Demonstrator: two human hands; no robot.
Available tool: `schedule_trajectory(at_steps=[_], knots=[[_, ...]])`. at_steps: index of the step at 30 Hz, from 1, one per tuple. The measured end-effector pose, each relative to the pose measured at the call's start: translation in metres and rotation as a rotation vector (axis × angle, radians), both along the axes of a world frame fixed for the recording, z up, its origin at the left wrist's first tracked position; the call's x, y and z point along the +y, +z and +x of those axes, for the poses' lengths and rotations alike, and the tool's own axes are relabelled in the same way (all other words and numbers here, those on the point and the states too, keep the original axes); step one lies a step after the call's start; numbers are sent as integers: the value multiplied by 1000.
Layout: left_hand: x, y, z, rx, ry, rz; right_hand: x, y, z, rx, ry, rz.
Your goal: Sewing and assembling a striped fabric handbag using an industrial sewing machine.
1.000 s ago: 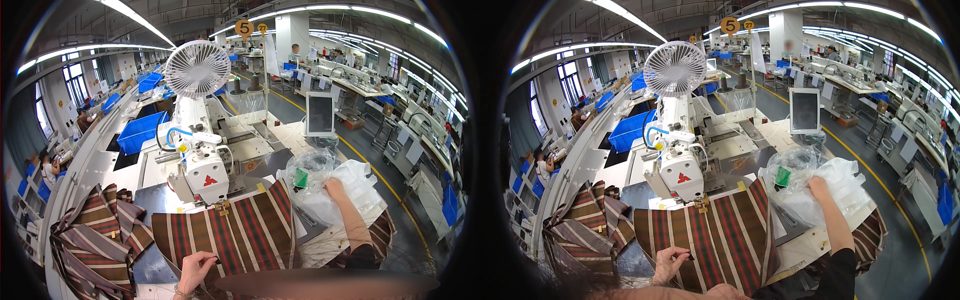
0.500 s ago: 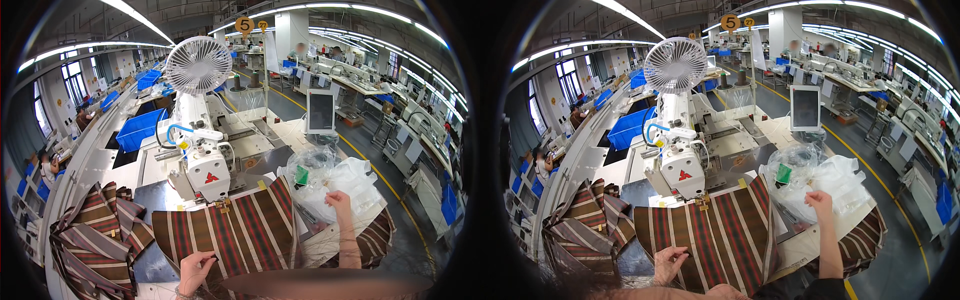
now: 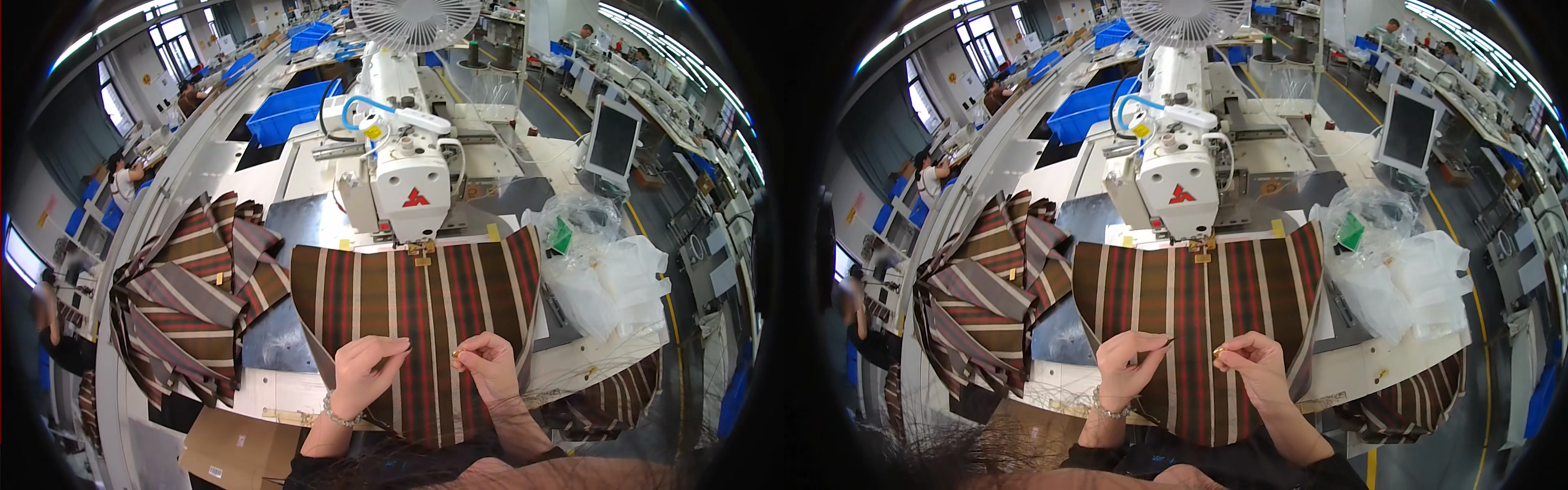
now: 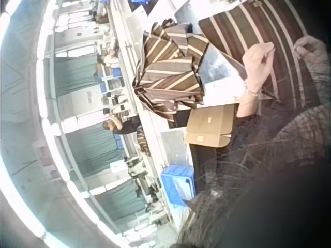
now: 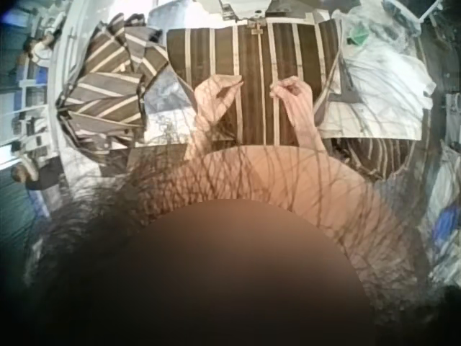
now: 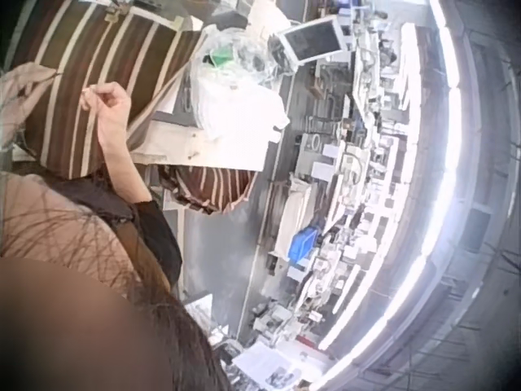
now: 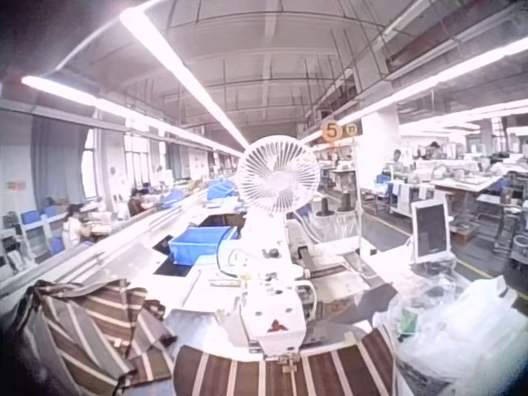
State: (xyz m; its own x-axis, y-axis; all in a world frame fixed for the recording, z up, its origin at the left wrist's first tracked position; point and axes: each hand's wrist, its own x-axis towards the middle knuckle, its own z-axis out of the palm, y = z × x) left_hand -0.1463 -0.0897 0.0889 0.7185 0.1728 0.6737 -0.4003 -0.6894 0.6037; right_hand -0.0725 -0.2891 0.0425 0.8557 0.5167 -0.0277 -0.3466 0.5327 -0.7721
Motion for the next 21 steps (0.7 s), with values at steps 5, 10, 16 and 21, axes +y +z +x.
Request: schedule_trajectory(at_steps=[5,10,16,21], knots=[[-9,-4,-8,-112,-68,117,12,-3,-10,129,-2,-21],[-16,-3,-11,-160,-145,163,11,-2,-12,58,-54,-98],[-22,-4,-12,-220,-308,290,11,7,-18,-110,-124,-189],[-24,-9,-9,-230,-280,453,10,9,-22,-234,-173,-225]])
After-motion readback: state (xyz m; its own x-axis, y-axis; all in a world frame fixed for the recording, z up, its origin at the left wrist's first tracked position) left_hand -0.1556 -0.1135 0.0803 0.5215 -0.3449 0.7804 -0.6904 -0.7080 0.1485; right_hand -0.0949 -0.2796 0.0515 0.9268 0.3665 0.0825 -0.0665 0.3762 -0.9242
